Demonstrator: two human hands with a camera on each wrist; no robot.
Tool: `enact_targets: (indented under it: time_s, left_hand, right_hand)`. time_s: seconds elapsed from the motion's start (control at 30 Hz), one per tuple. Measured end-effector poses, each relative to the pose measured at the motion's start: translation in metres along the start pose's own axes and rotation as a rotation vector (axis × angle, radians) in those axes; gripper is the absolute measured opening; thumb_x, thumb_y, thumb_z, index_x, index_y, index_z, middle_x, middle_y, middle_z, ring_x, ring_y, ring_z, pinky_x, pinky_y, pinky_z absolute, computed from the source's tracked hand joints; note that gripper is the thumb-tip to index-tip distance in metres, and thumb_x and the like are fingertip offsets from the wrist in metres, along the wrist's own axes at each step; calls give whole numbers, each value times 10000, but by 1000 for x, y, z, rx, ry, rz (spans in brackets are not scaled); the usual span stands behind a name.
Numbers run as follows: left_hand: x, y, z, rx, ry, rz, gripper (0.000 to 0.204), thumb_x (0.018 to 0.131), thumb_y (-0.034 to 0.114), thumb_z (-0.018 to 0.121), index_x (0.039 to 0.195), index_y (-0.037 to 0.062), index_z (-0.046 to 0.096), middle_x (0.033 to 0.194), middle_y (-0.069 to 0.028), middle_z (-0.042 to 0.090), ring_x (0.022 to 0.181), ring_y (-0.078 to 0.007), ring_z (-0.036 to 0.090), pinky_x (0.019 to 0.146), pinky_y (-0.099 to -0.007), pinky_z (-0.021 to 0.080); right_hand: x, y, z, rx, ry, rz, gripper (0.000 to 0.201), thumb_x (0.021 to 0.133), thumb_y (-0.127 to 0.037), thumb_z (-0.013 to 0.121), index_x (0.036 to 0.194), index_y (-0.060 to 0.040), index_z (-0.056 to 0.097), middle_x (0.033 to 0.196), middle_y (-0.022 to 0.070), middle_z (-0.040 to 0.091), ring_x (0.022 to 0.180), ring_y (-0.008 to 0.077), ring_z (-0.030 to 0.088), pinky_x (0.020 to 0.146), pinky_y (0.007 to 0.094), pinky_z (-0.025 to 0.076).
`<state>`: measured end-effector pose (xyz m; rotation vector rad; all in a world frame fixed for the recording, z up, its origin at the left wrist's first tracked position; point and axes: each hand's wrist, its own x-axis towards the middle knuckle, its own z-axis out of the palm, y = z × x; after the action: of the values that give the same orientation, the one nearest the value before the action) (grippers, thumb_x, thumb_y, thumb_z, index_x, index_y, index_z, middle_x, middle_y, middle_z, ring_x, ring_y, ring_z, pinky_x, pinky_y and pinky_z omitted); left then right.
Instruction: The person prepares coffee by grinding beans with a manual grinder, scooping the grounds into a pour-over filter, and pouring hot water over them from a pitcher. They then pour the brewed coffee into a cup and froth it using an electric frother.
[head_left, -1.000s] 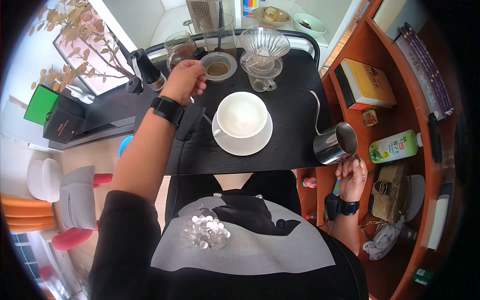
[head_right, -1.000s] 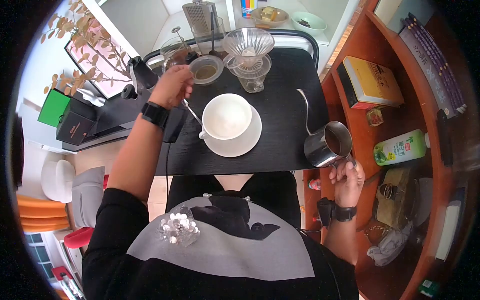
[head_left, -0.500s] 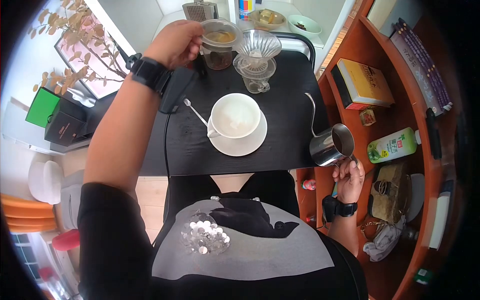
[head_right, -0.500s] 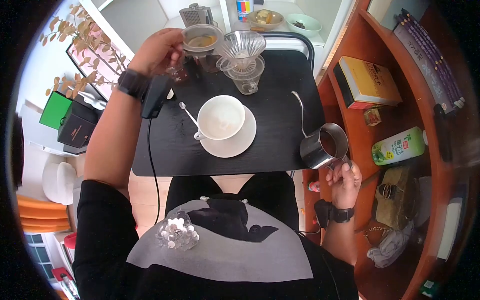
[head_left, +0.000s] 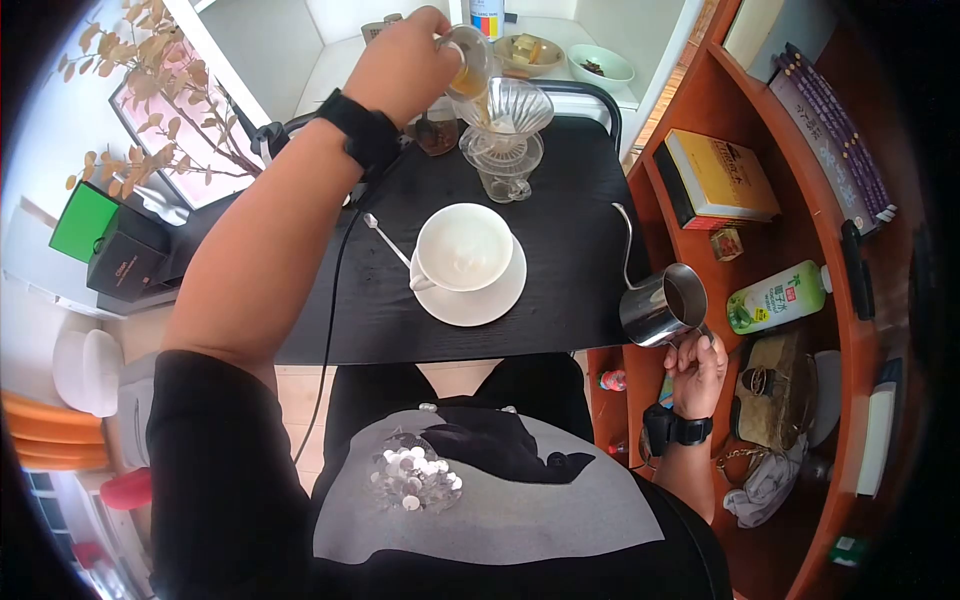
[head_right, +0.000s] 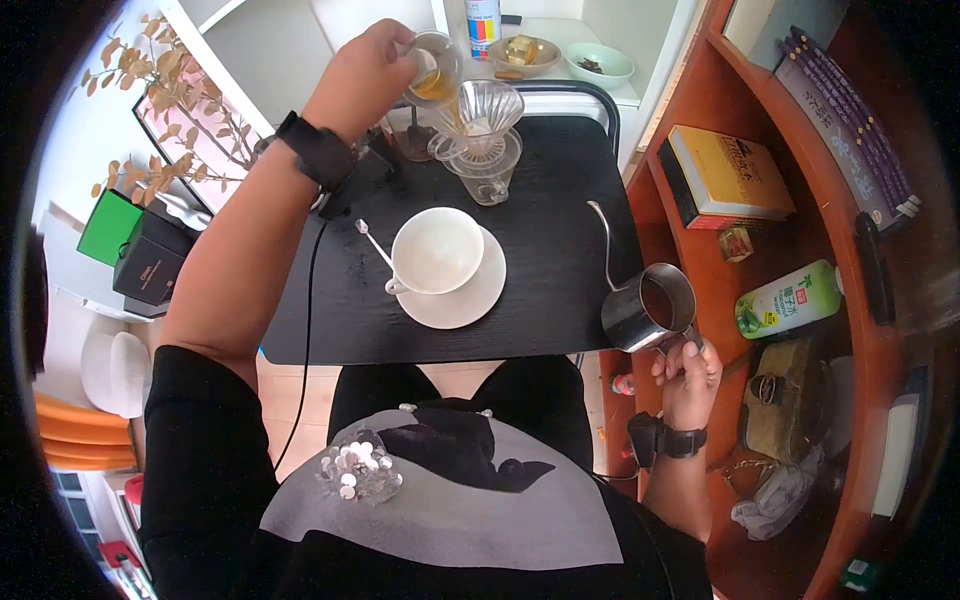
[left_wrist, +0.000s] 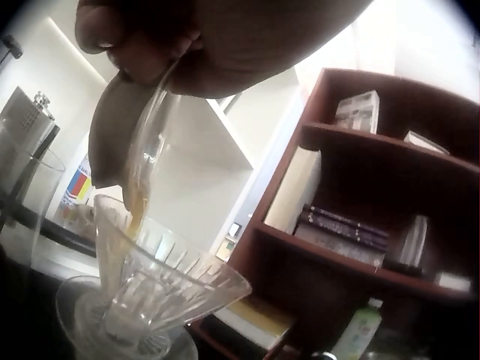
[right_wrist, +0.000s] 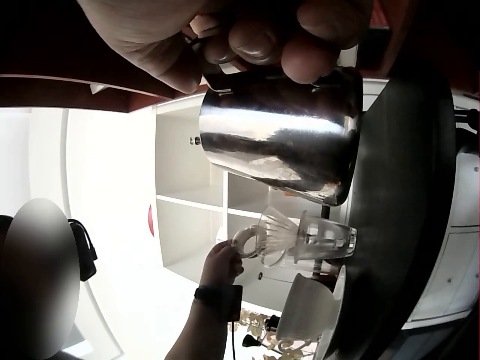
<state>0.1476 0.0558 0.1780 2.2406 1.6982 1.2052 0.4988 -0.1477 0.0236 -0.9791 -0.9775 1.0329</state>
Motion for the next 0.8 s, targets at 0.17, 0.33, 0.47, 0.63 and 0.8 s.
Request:
enact_targets:
  time_s: [0.17,0.33,0.47,0.63,0.8]
  left_hand:
    - [-10,10,7,268,56,238,299,779,143,501,1052,21,521,757,-191,601,719,-332,599,628,-416,473]
    - [-22,19,13,323,20,457,284,794,107,503,1075,69,493,771,-169,612,684,-342,591,603,-429,469]
    - [-22,13,15,354,13,567,292,790,89,513,1081,86,491,777,-159,608,648,-338,582,580,-418,469]
    - [-29,-7,8,-191,140,105,252,821,75,479,1072,73,498,681,-61,564,507,-183,546,469,-292,434]
    - [-62,-51,-4,-886,30,-518,211,831,78,480,1041,64,506,637,-10,517,477,-110,502,439,-236,414]
  right_hand:
    - [1,2,2,-1,-26,-5,311,873,-288,521,651,-80,453,553,12,418,508,139,474,442,235,359]
    - [2,2,4,-3,-25,1,304,874,-291,520,665,-77,461,555,11,419,510,139,475,447,235,360]
    - [4,2,5,-16,-26,3,308,878,-290,513,666,-74,457,557,15,420,513,140,478,449,234,364]
    - [7,-2,9,-33,-30,-7,317,880,-285,507,654,-74,442,558,22,421,517,143,481,449,233,365]
    - [14,-10,17,-35,-40,-21,314,880,-271,501,644,-77,428,555,28,418,516,148,473,442,238,353]
